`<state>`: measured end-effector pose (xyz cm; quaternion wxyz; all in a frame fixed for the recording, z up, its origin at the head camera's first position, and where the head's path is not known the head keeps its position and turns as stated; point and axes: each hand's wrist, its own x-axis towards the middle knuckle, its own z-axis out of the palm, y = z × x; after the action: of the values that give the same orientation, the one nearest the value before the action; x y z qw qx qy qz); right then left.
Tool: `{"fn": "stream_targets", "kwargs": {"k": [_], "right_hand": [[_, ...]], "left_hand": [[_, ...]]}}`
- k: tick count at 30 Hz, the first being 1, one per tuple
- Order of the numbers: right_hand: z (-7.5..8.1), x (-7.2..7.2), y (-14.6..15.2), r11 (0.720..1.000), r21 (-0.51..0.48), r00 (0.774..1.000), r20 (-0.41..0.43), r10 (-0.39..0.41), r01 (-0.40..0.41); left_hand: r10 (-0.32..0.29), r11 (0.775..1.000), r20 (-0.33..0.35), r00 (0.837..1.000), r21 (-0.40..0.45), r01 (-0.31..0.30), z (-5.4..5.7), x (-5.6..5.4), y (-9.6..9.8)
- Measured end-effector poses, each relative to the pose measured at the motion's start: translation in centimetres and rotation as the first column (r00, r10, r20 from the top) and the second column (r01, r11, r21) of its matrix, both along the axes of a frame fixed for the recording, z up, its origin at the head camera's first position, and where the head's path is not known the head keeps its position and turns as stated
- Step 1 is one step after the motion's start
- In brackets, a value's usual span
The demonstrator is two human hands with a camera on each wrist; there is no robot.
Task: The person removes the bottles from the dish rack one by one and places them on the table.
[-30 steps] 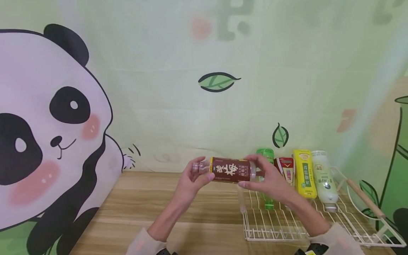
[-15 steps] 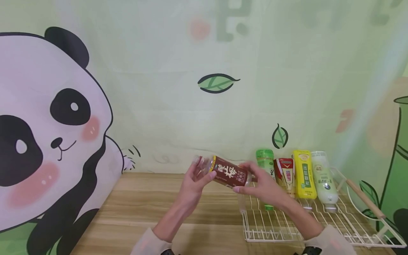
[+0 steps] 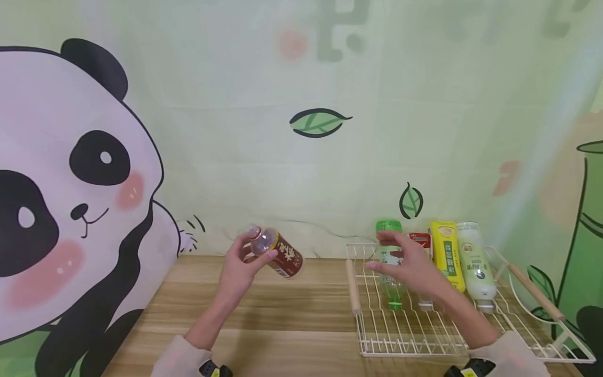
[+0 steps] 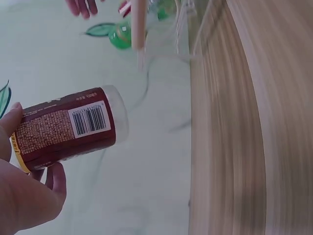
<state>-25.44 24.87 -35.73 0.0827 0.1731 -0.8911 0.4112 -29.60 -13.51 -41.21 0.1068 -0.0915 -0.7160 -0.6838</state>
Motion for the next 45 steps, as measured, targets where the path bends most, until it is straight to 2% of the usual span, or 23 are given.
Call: {"fn": "stream_targets", "kwargs": {"k": [5,9,13,16,21,28,33,40,45], "right_hand": [[-0.4,-0.2,0.9,0.998,0.038,0.999,-0.007,-0.044,0.044],[-0.9,-0.3,1.5,0.996,0.065,0.998,-0.004,-0.066,0.066],[-1.4,-0.5,2.1,0.993,0.082,0.996,0.007,-0.085,0.084],[-1.8,-0.6,2.6,0.991,0.094,0.995,0.012,-0.096,0.094],[-2.3,-0.7,3.3,0.983,0.135,0.991,0.004,-0.13,0.128],[-2.6,-1.0,3.5,0.981,0.148,0.99,0.049,-0.135,0.127],[-3.2,-1.1,3.5,0.981,0.144,0.986,0.09,-0.143,0.129],[-3.6,-1.5,3.0,0.987,0.125,0.99,0.088,-0.112,0.101],[-3.7,-1.7,3.0,0.98,0.152,0.986,0.086,-0.141,0.127]], "left_hand": [[0.079,0.988,0.022,0.997,-0.137,-0.075,0.4,-0.2,-4.3],[0.16,0.958,0.004,0.987,-0.241,-0.154,1.5,-0.1,-7.6],[0.231,0.929,-0.025,0.973,-0.292,-0.228,2.2,-0.2,-10.5],[0.287,0.917,-0.019,0.958,-0.285,-0.28,2.1,-0.4,-12.1],[0.364,0.904,0.029,0.931,-0.252,-0.346,0.8,-0.8,-13.5],[0.407,0.894,0.083,0.91,-0.24,-0.378,-2.4,-1.2,-14.9],[0.429,0.884,0.089,0.899,-0.246,-0.397,-4.3,-1.5,-15.5],[0.452,0.867,0.094,0.887,-0.279,-0.412,-5.4,-2.1,-16.0],[0.453,0.863,0.117,0.884,-0.308,-0.402,-5.8,-2.4,-15.9]]}}
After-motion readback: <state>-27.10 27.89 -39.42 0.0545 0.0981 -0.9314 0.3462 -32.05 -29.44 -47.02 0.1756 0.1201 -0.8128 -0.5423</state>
